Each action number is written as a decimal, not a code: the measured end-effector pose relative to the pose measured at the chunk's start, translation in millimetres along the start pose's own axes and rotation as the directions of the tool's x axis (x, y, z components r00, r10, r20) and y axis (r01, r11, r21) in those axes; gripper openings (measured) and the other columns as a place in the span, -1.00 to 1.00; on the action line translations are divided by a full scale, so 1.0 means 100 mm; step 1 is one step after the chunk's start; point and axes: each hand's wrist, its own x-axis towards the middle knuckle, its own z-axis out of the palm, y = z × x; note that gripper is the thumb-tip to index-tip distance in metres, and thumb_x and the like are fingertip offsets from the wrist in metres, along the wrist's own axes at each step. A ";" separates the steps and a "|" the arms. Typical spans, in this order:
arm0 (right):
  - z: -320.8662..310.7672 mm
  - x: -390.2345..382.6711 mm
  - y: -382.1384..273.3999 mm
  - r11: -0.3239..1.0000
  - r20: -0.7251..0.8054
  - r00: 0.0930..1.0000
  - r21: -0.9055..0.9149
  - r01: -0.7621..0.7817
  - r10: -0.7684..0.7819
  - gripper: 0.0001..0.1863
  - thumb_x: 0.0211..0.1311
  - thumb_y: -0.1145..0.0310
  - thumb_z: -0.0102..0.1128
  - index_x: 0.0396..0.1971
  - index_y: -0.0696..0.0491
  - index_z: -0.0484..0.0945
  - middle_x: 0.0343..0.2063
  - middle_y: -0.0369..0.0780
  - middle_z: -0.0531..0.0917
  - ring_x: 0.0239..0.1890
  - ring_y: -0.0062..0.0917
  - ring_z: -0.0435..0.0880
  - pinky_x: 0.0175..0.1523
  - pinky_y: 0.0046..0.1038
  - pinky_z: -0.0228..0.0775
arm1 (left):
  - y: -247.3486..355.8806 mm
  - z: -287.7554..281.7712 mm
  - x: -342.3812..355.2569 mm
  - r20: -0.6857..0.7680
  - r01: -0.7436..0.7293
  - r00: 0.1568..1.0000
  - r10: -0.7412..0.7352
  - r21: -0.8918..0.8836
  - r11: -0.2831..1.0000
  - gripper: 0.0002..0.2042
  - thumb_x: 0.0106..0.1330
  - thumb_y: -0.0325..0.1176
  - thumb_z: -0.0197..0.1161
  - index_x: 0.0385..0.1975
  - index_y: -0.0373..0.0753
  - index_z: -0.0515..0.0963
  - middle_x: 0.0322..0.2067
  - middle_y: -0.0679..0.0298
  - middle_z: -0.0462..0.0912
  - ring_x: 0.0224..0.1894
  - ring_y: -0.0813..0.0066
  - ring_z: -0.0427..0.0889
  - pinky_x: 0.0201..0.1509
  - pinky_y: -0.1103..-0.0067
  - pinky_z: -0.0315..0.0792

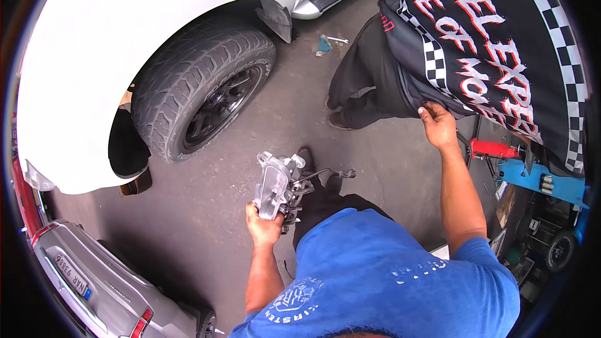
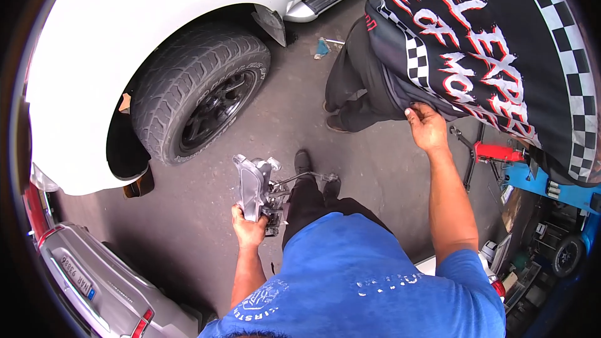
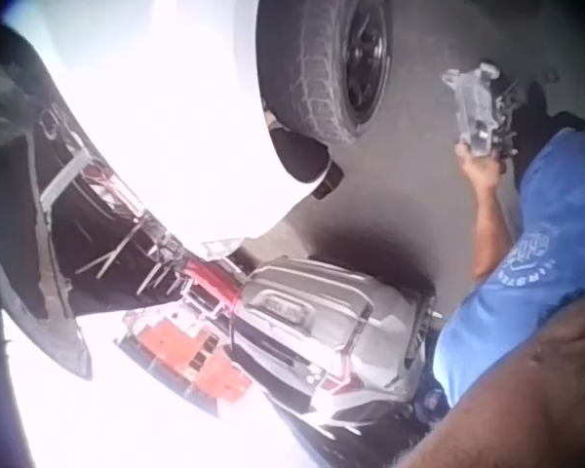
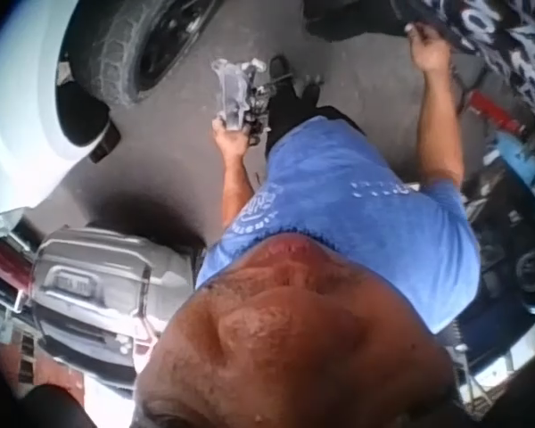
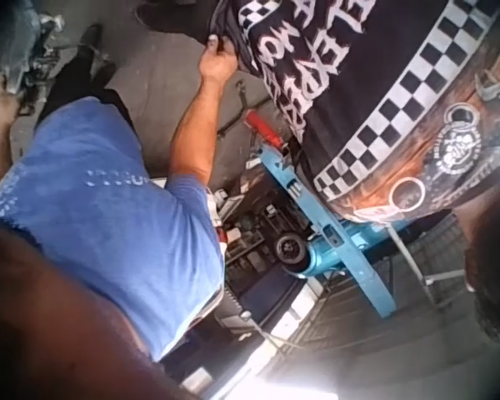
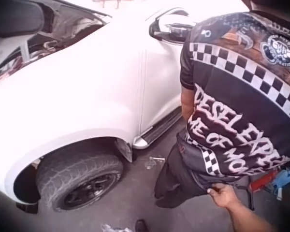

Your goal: Inspecting an intake manifold and throttle body component before placing it into the engine bay of a vehicle.

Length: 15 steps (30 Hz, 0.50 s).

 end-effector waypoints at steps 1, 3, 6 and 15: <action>-0.01 -0.11 -0.19 1.000 0.015 1.000 0.025 -0.007 0.006 -0.65 0.30 0.31 0.30 -0.02 0.22 0.61 -0.19 -0.11 0.75 -0.16 -0.54 0.72 0.01 -0.51 0.51 | -0.12 0.01 0.01 -0.015 0.012 1.000 -0.012 0.011 1.000 -0.53 -0.17 -0.48 0.44 -0.21 -0.29 0.39 -0.29 0.11 0.60 -0.23 0.25 0.61 -0.05 0.37 0.50; 0.00 -0.25 -0.28 0.998 0.076 0.997 0.055 -0.026 0.022 -0.63 0.30 0.33 0.30 0.01 0.24 0.60 -0.16 -0.10 0.74 -0.12 -0.54 0.71 0.04 -0.51 0.50 | -0.26 -0.04 -0.02 -0.033 0.030 0.999 -0.030 0.014 0.999 -0.50 -0.18 -0.48 0.42 -0.17 -0.32 0.39 -0.28 0.08 0.60 -0.22 0.21 0.61 -0.03 0.34 0.49; 0.00 -0.42 -0.27 0.989 0.198 0.979 0.126 -0.075 0.049 -0.59 0.32 0.33 0.28 0.07 0.27 0.55 -0.08 -0.09 0.72 -0.06 -0.53 0.68 0.07 -0.51 0.48 | -0.47 -0.03 -0.13 -0.012 0.087 0.996 -0.088 -0.049 0.995 -0.51 -0.18 -0.48 0.42 -0.17 -0.32 0.40 -0.27 0.06 0.60 -0.21 0.17 0.61 -0.03 0.34 0.48; 0.10 -0.71 -0.78 0.982 0.484 0.871 0.114 -0.153 0.080 -0.45 0.36 0.35 0.23 0.27 0.26 0.35 0.03 0.03 0.64 0.05 -0.42 0.62 0.15 -0.45 0.43 | -0.72 0.03 -0.18 -0.041 0.157 0.986 -0.163 -0.119 0.980 -0.50 -0.19 -0.44 0.47 -0.21 -0.32 0.40 -0.27 0.06 0.57 -0.20 0.15 0.60 -0.02 0.34 0.48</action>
